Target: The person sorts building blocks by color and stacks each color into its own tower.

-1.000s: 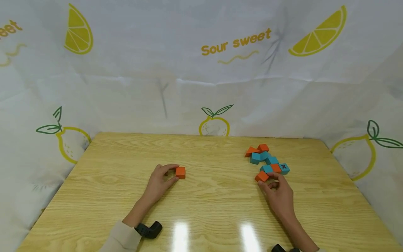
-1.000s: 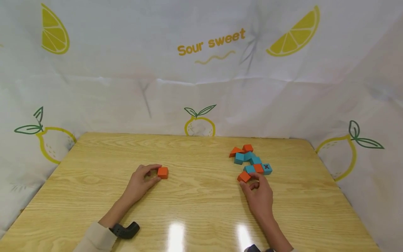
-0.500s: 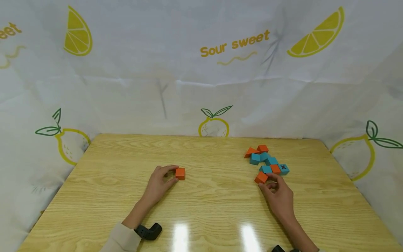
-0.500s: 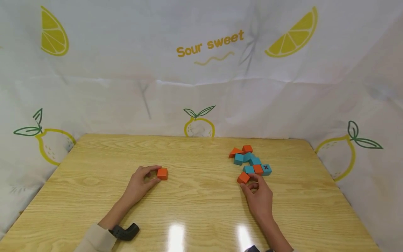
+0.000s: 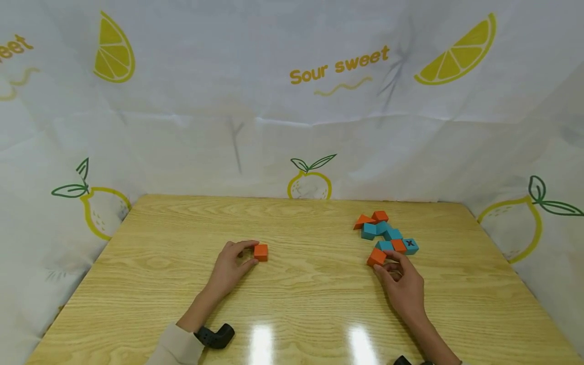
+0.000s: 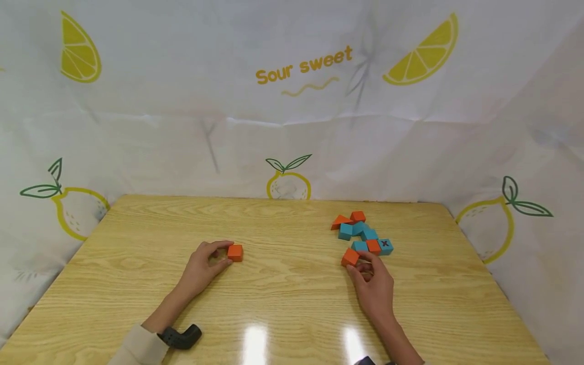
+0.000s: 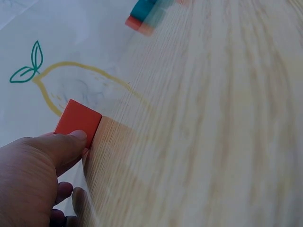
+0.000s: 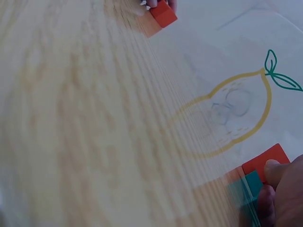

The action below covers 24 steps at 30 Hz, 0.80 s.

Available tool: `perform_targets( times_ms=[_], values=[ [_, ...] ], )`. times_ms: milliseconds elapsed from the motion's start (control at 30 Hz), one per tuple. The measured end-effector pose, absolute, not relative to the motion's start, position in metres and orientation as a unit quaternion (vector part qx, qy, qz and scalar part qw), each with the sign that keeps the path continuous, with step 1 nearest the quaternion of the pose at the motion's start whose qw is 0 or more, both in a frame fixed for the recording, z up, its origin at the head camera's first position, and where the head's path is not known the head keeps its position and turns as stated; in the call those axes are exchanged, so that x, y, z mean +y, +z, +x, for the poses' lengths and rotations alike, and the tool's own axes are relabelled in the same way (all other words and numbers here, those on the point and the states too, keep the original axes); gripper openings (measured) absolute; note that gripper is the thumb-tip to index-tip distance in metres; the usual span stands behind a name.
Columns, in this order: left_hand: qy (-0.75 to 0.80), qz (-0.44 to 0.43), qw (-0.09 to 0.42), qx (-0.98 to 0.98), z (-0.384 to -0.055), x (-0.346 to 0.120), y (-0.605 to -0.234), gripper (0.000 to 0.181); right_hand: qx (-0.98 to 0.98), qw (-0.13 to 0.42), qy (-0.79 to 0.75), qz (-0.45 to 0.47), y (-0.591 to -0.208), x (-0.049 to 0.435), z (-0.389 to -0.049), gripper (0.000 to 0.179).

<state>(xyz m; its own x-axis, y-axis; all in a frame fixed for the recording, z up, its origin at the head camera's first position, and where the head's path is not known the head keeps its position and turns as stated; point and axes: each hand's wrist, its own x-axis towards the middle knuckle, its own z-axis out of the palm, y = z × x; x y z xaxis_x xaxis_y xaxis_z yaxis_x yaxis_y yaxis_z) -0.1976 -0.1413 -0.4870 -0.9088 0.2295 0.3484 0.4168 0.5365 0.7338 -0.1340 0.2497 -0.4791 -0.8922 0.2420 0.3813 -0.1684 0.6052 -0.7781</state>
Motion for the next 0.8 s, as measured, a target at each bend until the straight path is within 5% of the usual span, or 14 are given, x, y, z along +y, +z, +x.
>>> perform_targets(
  times_ms=[800],
  values=[
    [-0.440, -0.187, 0.103, -0.872, -0.198, -0.141, -0.485, 0.041, -0.830, 0.290, 0.472, 0.061, -0.448, 0.227, -0.127, 0.044]
  ],
)
